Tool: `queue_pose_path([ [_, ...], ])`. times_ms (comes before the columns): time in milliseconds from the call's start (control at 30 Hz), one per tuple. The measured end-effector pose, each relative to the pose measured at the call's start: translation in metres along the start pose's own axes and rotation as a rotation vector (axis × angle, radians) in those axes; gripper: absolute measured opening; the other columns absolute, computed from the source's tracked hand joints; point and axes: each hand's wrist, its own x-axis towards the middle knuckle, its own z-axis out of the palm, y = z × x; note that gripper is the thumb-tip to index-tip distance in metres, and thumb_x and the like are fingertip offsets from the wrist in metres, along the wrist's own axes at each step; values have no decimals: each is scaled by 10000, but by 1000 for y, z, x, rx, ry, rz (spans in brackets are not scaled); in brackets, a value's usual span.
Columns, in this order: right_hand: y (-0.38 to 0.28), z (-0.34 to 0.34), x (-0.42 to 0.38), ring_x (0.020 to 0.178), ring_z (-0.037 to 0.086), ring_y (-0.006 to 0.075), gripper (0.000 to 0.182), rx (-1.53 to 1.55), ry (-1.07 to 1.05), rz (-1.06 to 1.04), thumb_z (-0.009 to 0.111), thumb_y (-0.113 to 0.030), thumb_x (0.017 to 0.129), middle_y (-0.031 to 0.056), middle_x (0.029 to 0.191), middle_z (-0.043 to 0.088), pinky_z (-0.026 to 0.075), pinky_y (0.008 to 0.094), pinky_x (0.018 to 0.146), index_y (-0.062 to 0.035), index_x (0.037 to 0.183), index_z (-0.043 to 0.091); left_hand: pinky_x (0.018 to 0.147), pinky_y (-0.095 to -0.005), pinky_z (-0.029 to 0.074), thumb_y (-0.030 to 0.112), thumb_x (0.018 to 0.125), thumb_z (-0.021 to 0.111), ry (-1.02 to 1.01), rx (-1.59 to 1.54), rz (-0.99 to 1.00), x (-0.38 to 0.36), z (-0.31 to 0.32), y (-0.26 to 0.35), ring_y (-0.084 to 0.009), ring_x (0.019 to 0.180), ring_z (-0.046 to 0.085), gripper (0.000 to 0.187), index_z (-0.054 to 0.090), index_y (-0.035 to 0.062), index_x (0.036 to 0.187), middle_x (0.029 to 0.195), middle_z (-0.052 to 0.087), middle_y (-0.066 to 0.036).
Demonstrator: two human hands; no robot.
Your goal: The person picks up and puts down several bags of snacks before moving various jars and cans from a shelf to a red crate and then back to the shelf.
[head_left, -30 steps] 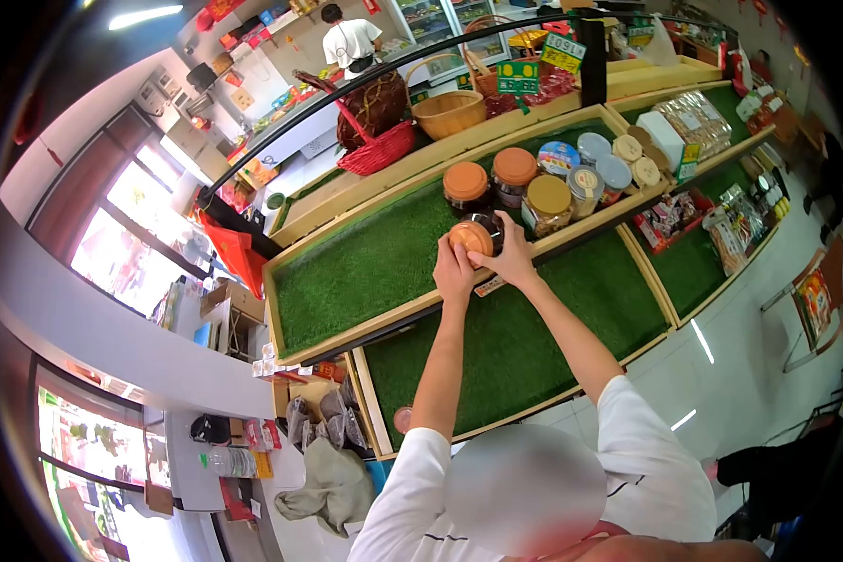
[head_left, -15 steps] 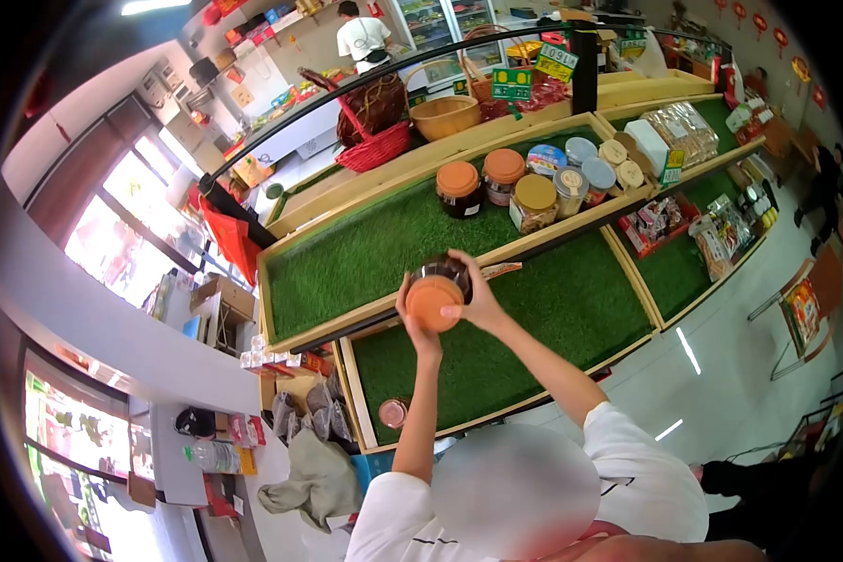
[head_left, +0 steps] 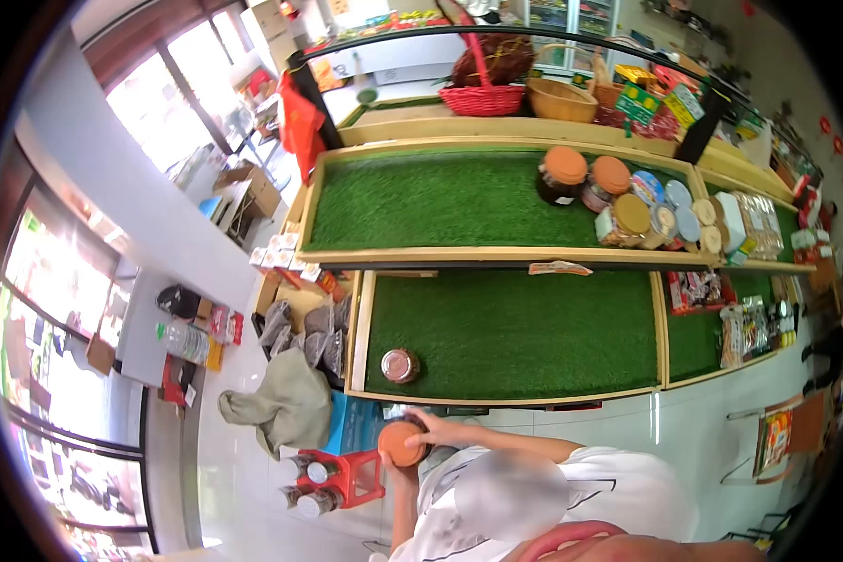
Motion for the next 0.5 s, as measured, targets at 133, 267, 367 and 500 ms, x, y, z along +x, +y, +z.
queue_pose_path([
  [133,28,52,10,1348,408,322,1080,5,-250,307,738,-618,760,237,1439,407,350,382,1108,6,1488,243,1071,-497,387,722,903,390,217,-111,-56,-55,-52,-14,-297,1352,410,793,334,191,1488,1488,399,-100],
  [267,38,84,24,1342,412,326,1091,-12,-324,353,734,-628,741,216,1462,392,405,381,1062,-19,1501,240,1034,-545,393,763,869,407,371,-193,-66,-74,-71,-16,-317,1362,388,821,328,230,1489,1502,371,-95],
  [367,39,102,44,1332,422,318,1061,19,-346,400,735,-602,752,204,1471,384,410,383,1056,-20,1499,257,1022,-550,395,788,848,409,434,-247,-106,-70,-92,-12,-312,1368,379,845,326,247,1491,1510,360,-83],
  [500,9,122,80,1329,428,294,965,12,-314,449,752,-512,790,191,1458,404,365,394,1100,-20,1485,298,1036,-522,430,742,871,441,426,-309,-111,-51,-116,10,-293,1345,428,817,334,222,1492,1484,407,-86],
])
